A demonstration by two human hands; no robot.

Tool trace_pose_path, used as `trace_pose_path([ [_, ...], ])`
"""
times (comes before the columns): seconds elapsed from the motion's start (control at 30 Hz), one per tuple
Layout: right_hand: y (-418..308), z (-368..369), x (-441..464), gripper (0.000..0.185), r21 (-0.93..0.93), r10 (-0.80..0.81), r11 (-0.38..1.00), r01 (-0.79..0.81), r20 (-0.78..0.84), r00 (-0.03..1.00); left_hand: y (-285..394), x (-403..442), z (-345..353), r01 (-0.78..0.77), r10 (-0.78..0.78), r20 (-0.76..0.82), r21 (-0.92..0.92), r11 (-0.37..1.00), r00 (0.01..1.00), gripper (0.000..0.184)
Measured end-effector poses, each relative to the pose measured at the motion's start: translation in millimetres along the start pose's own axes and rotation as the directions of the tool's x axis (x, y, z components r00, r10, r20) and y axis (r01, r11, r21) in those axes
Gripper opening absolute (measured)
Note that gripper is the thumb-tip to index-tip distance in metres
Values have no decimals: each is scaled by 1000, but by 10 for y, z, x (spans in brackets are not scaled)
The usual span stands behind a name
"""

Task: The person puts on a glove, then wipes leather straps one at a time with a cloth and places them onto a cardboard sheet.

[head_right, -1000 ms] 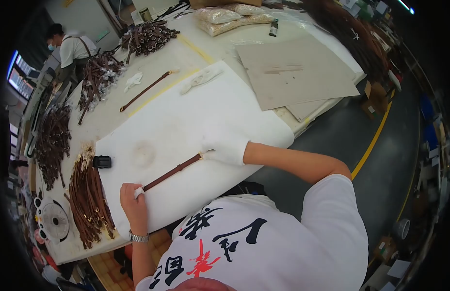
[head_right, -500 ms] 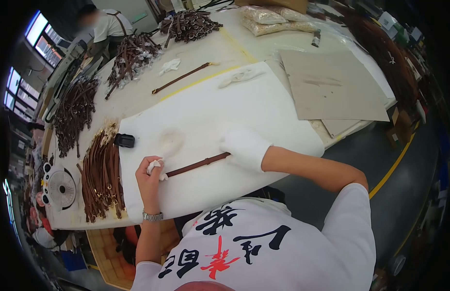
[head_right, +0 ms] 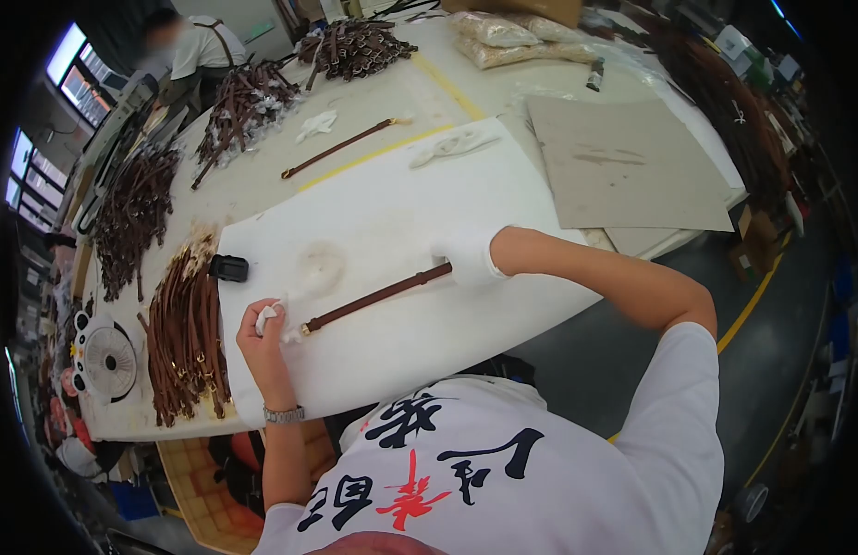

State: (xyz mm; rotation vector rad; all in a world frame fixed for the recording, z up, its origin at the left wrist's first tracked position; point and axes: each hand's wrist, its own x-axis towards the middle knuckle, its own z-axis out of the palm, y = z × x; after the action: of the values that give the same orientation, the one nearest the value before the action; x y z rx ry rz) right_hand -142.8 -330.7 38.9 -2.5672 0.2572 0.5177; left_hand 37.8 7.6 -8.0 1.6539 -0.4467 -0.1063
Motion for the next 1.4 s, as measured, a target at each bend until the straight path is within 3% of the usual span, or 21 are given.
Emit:
trace_pose_path([
  [0.03, -53, -177, -54, 39, -32, -37, 999, 39, 56, 998, 2, 0, -6, 39, -39, 1, -25, 999, 999, 11],
  [0.07, -93, -445, -209, 34, 145, 113, 977, -155, 263, 958, 4, -4, 0, 81, -81, 5, -50, 995, 997, 11],
  [0.1, -51, -563, -314, 34, 144, 126, 975, -168, 263, 957, 12, -8, 11, 85, -84, 15, -58, 995, 996, 11],
  [0.17, 121, -724, -520, 30, 744, 34, 662, -92, 93, 995, 27, -10, 3, 108, -106, 28, -80, 991, 994, 12],
  [0.23, 197, -968, -639, 33, 822, 93, 568, 35, -107, 990, -58, 29, -15, 111, -108, 45, -71, 991, 993, 12],
  [0.3, 521, -1163, -701, 36, 881, 68, 363, 303, -350, 934, -61, 15, -41, 121, -118, 53, -52, 991, 992, 13],
  [0.37, 471, -1328, -786, 43, 822, 264, -10, 569, -547, 795, 3, -1, 11, 78, -77, 40, -33, 996, 996, 10],
  [0.5, 1319, -1785, -774, 52, 707, 308, 60, 704, -684, 661, -17, -1, 18, 81, -78, 41, -64, 995, 996, 9],
  [0.57, 1701, -1919, -805, 62, 689, 406, 577, 438, -707, 579, -43, 7, -44, 148, -144, 64, -63, 987, 988, 11],
  [0.6, 1750, -1872, -811, 62, 685, 412, 586, 432, -711, 569, -99, 19, -48, 121, -119, 51, -49, 991, 992, 10],
  [0.63, 1786, -1832, -780, 65, 661, 538, 737, 143, -701, 469, -113, 19, -39, 119, -116, 59, -59, 991, 992, 10],
  [0.67, 1846, -1778, -721, 69, 603, 623, 779, -173, -709, 332, -113, 22, -30, 113, -111, 44, -58, 992, 993, 10],
  [0.73, 2696, -1475, -480, 75, 459, 461, 885, -84, -831, 312, -61, 5, -21, 112, -110, 33, -60, 992, 993, 9],
  [0.77, 3194, -1266, -343, 68, 344, 406, 912, -222, -831, 380, 7, -16, -12, 142, -139, 39, -58, 988, 989, 10],
  [0.8, 3495, -1135, -298, 63, 214, 363, 913, -348, -815, 452, 50, -28, 3, 171, -169, 48, -56, 984, 985, 10],
  [0.87, 2676, -829, -390, 56, 264, 525, 827, -497, -682, 510, 25, -49, -26, 173, -169, 58, -69, 982, 984, 10],
  [0.93, 2489, -747, -482, 43, 381, 626, 775, -505, -576, 526, 22, 20, 68, 163, -160, 71, -34, 986, 985, 12],
  [1.0, 1848, -524, -230, 42, 61, 499, 680, -731, -769, 400, -77, 27, 9, 143, -139, 85, -37, 989, 987, 13],
  [1.13, 1555, -502, -98, 56, -35, 490, 639, -768, -751, 442, -113, 18, -16, 138, -134, 94, -38, 990, 987, 13],
  [1.23, 1672, -502, 28, 47, -73, 513, 639, -766, -702, 494, -107, 17, -23, 140, -137, 82, -29, 990, 987, 13],
  [1.4, 1745, -535, -8, 21, -354, 527, 510, -784, -591, 611, -72, 5, -37, 163, -160, 92, -34, 986, 983, 12],
])
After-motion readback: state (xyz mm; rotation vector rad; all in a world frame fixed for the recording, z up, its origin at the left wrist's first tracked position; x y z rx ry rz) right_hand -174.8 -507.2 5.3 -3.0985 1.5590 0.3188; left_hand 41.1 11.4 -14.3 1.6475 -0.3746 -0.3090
